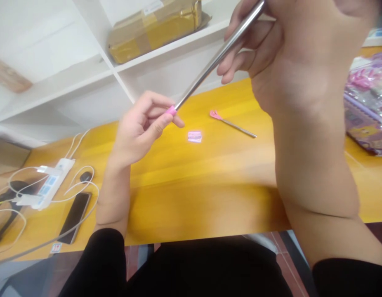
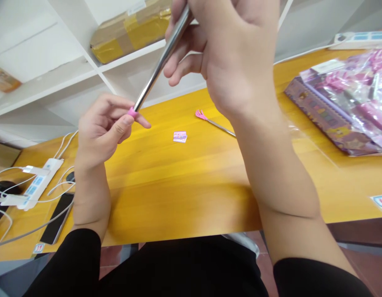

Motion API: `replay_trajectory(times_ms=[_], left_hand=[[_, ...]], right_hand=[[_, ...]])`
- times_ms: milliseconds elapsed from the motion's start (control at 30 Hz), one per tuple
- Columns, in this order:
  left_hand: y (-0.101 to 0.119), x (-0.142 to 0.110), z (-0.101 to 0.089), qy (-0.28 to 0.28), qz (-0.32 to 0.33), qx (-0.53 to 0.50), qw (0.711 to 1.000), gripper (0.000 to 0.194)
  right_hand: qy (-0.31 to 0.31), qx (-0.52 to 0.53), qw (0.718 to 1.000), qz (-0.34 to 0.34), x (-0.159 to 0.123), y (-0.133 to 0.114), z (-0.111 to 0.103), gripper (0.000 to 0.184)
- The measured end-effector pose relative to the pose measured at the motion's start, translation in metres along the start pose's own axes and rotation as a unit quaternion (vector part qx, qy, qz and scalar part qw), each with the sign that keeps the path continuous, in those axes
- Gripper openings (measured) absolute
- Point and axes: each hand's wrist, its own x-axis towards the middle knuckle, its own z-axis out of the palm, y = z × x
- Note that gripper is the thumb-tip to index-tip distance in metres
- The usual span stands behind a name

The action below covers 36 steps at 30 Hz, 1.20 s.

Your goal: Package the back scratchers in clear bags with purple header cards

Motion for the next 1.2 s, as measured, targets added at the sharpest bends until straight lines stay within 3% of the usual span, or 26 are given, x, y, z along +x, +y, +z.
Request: replay_trajectory(times_ms=[100, 200, 300, 367, 433, 500, 567, 733, 900, 967, 1033, 1100, 1200], left_hand=[[0.002, -0.002, 0.0, 0.014, 0.003, 0.023, 1.0, 0.035], [0.004, -0.002, 0.0, 0.045, 0.029, 0.054, 0.997, 0.036], [0.003, -0.001, 0.001, 0.078, 0.095, 0.057, 0.991, 0.031], [0.002, -0.001, 0.001, 0.088, 0.115, 0.07, 0.987, 0.028], [0.002, -0.002, 0.0, 0.086, 0.105, 0.098, 0.986, 0.029], [0.003, -0.003, -0.002, 0.078, 0.091, 0.12, 0.985, 0.032], [0.005, -0.004, -0.004, 0.074, 0.084, 0.131, 0.985, 0.036], [0.009, -0.006, -0.007, 0.071, 0.072, 0.155, 0.983, 0.041], [0.013, -0.007, -0.012, 0.07, 0.092, 0.182, 0.976, 0.041], [0.018, -0.006, -0.015, 0.075, 0.1, 0.167, 0.978, 0.033], [0.024, -0.007, -0.019, 0.097, 0.108, 0.159, 0.977, 0.025], [0.029, -0.01, -0.024, 0.126, 0.112, 0.19, 0.967, 0.02], [0.033, -0.017, -0.037, 0.138, 0.107, 0.277, 0.945, 0.021]], right_hand=[[-0.081, 0.027, 0.996, -0.022, 0.003, 0.02, -0.007, 0.085], [-0.074, 0.118, 0.986, -0.09, 0.007, 0.028, -0.001, 0.08], [-0.048, 0.207, 0.966, -0.149, 0.009, 0.017, 0.013, 0.075], [-0.02, 0.284, 0.939, -0.195, 0.008, 0.004, 0.023, 0.07], [0.004, 0.389, 0.892, -0.229, 0.007, -0.008, 0.032, 0.063], [0.0, 0.476, 0.845, -0.242, 0.006, -0.014, 0.037, 0.059], [-0.027, 0.513, 0.821, -0.248, 0.005, -0.016, 0.039, 0.057], [-0.068, 0.501, 0.816, -0.282, 0.002, -0.011, 0.038, 0.062], [-0.05, 0.487, 0.825, -0.281, -0.009, -0.016, 0.043, 0.066], [-0.057, 0.483, 0.828, -0.278, -0.009, -0.018, 0.045, 0.061], [-0.057, 0.495, 0.827, -0.259, -0.004, -0.017, 0.044, 0.041], [-0.02, 0.531, 0.814, -0.236, 0.006, -0.014, 0.039, 0.019], [0.06, 0.561, 0.796, -0.222, 0.02, -0.008, 0.029, 0.034]])
